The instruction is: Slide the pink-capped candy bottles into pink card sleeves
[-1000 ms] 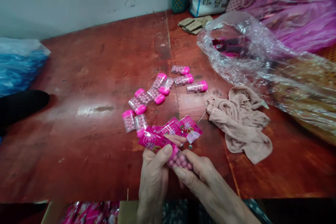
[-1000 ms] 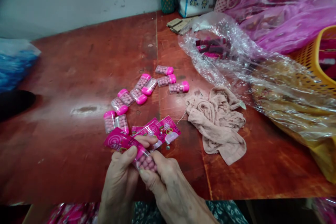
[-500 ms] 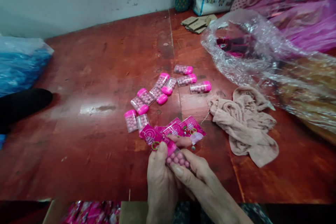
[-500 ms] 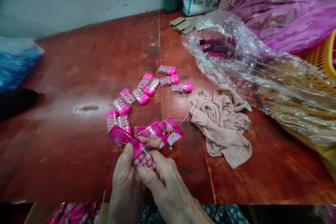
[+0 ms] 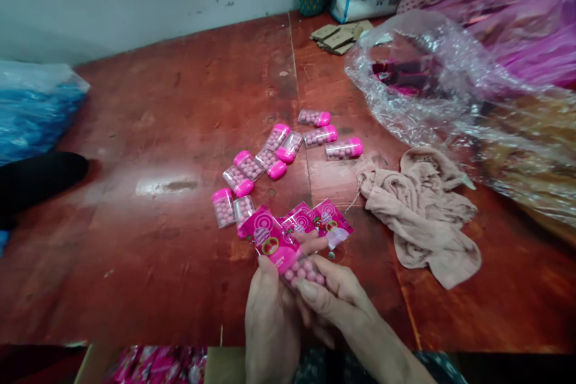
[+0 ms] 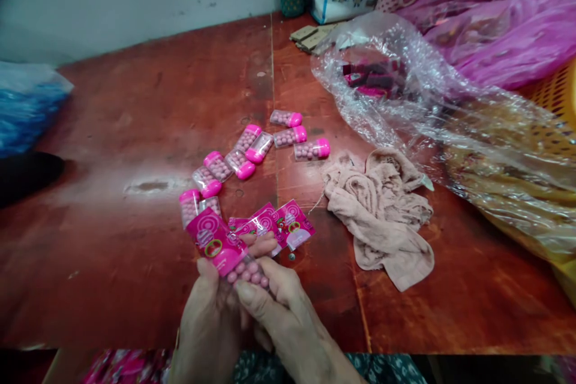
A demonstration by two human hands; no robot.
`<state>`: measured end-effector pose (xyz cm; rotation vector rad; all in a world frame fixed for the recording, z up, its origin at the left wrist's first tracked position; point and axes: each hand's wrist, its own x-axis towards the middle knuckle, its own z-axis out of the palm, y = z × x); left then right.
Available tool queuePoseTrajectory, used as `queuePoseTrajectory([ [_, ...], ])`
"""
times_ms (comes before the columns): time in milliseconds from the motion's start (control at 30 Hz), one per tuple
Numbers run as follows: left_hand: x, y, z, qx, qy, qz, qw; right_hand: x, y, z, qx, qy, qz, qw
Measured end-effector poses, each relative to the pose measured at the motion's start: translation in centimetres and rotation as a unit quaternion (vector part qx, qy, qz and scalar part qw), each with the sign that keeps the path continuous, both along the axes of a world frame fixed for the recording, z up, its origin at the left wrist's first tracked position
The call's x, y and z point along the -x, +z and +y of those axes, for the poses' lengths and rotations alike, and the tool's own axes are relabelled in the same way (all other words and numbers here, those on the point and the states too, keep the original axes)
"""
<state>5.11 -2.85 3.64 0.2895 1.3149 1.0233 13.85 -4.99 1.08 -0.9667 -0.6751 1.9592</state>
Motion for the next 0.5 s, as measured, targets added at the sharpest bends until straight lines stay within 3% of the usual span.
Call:
queuePoseTrajectory([
  [100, 0.3, 0.1, 0.1, -0.014, -0.010, 0.007, 1.000, 0.5, 0.0, 0.3, 0.011, -0.014, 0.044, 0.999],
  [300, -0.1, -0.4, -0.3, -0.025, -0.034, 0.091, 0.995, 1.2, -0.4, -0.9, 0.067, -0.071, -0.071, 0.993],
  [500, -0.1, -0.8, -0.4, -0.038, -0.055, 0.085, 0.994, 1.3, -0.6, -0.5, 0.015, -0.091, -0.072, 0.993],
])
